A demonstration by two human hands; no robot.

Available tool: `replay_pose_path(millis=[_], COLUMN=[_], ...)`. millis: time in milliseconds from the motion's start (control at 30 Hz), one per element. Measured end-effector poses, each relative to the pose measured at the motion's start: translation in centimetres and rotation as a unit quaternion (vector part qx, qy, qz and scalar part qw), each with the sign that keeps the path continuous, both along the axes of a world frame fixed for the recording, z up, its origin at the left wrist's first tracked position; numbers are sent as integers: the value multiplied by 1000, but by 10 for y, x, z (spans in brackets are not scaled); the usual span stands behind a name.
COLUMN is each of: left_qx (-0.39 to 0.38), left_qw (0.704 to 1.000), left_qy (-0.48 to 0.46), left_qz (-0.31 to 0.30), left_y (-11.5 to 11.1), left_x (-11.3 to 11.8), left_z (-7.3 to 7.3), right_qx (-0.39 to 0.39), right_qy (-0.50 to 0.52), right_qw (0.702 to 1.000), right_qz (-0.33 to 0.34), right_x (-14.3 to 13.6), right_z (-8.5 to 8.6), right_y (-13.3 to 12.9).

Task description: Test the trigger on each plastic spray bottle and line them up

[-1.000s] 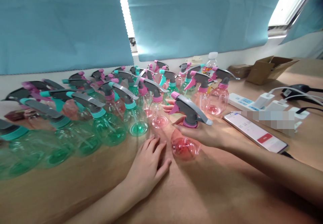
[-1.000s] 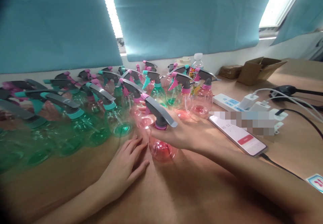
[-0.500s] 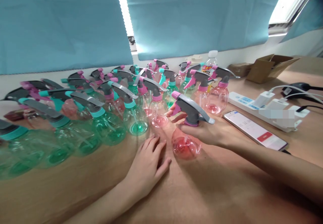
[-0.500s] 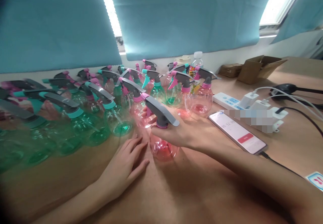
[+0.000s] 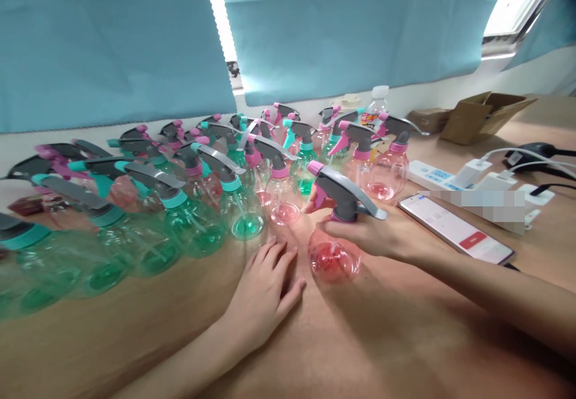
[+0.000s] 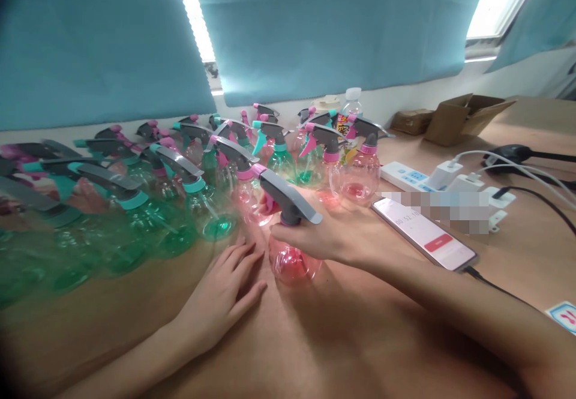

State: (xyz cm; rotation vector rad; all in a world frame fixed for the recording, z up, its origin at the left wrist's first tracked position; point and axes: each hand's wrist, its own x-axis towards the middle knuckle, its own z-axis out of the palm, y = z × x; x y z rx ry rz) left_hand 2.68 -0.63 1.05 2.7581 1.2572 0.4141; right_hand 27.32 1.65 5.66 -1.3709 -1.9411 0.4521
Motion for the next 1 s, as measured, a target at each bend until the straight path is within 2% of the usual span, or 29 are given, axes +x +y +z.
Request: replay_pose_path(millis=[100, 300, 533, 767, 900, 1000], left_qx=[-3, -3, -4, 18, 24, 24], left_qw=[1000, 1000, 1000, 1000, 1000, 1000], left_qy=[3, 6, -2, -5, -1, -2], left_qz=[2, 1, -2, -10, -12, -15], left_y=[0, 1, 1, 4, 6, 6], left_x=[0, 0, 0, 0, 0, 0], left_z=[0, -1, -1, -3, -3, -3], right_qx=[-16, -61, -20, 4, -28, -23], right_qy=[-33, -64, -11, -6, -10, 9], right_qw=[999, 994, 1000, 999, 999, 1000], right_qz=[-7, -61, 7, -53, -33, -15], right_x=[-4, -22, -29, -29, -34, -38], right_z=[3, 25, 33, 32, 42, 48], right_y=[1, -3, -5, -12, -20, -27])
